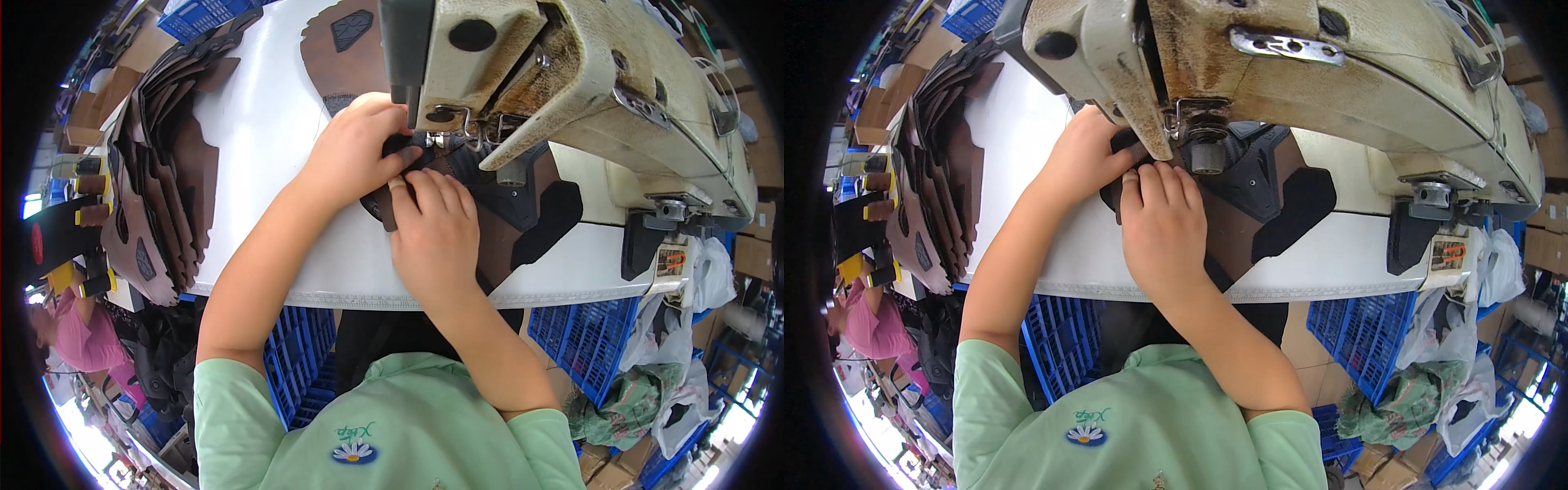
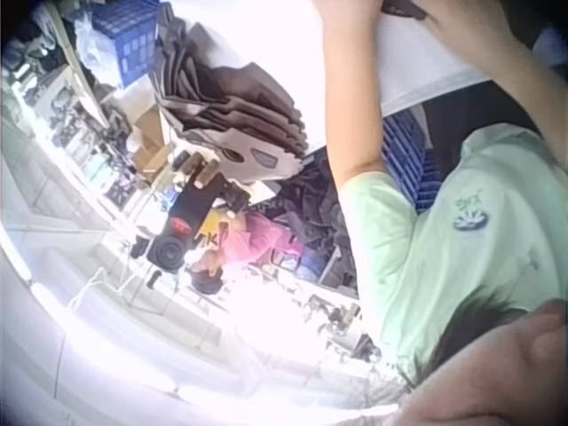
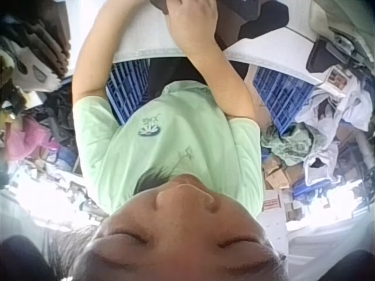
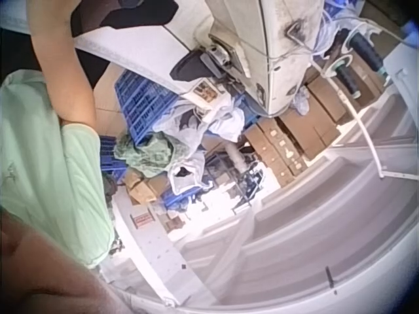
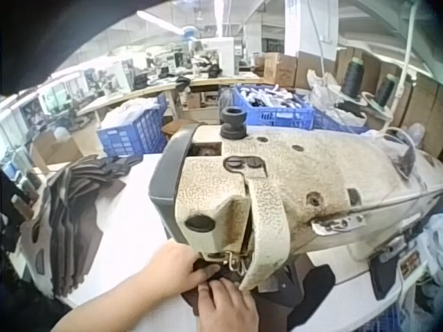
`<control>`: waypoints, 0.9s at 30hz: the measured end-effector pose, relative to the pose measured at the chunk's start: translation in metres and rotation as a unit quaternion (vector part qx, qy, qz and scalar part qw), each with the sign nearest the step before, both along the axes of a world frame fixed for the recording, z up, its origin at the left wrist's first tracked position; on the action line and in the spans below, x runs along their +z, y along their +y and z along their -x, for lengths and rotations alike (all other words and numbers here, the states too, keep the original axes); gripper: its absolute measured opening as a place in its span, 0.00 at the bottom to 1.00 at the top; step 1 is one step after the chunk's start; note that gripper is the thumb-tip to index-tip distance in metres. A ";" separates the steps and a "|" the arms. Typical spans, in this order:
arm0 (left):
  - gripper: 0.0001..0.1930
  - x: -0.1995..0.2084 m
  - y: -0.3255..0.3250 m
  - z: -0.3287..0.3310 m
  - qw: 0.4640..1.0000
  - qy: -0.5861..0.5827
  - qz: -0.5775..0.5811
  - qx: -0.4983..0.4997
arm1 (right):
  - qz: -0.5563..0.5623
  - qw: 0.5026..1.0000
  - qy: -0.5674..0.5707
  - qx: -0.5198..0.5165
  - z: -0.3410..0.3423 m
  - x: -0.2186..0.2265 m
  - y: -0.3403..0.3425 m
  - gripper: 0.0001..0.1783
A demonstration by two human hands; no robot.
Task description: Sewing together components of shoe uppers using an industrial sewing machine.
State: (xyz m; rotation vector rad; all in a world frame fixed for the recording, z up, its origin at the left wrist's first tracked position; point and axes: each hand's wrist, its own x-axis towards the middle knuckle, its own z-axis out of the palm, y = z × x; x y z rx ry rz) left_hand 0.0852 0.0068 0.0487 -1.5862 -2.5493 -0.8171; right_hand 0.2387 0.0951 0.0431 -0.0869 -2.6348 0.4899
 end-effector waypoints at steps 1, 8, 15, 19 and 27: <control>0.12 -0.006 0.001 0.002 0.999 -0.026 -0.026 -0.001 | 0.001 1.000 0.009 -0.006 0.000 -0.003 -0.003 0.16; 0.16 -0.015 -0.003 0.013 0.999 -0.031 -0.028 -0.022 | 0.045 0.996 0.068 0.027 -0.007 -0.012 0.011 0.14; 0.16 -0.017 -0.001 0.015 0.998 -0.061 0.000 -0.023 | 0.096 0.991 0.087 0.045 -0.010 -0.009 0.022 0.12; 0.16 -0.018 -0.002 0.015 0.997 -0.069 -0.007 -0.023 | 0.095 0.990 0.093 0.048 -0.010 -0.010 0.022 0.11; 0.15 -0.012 -0.001 0.017 0.999 -0.041 -0.012 -0.030 | 0.106 0.989 0.091 0.051 -0.008 -0.007 0.022 0.12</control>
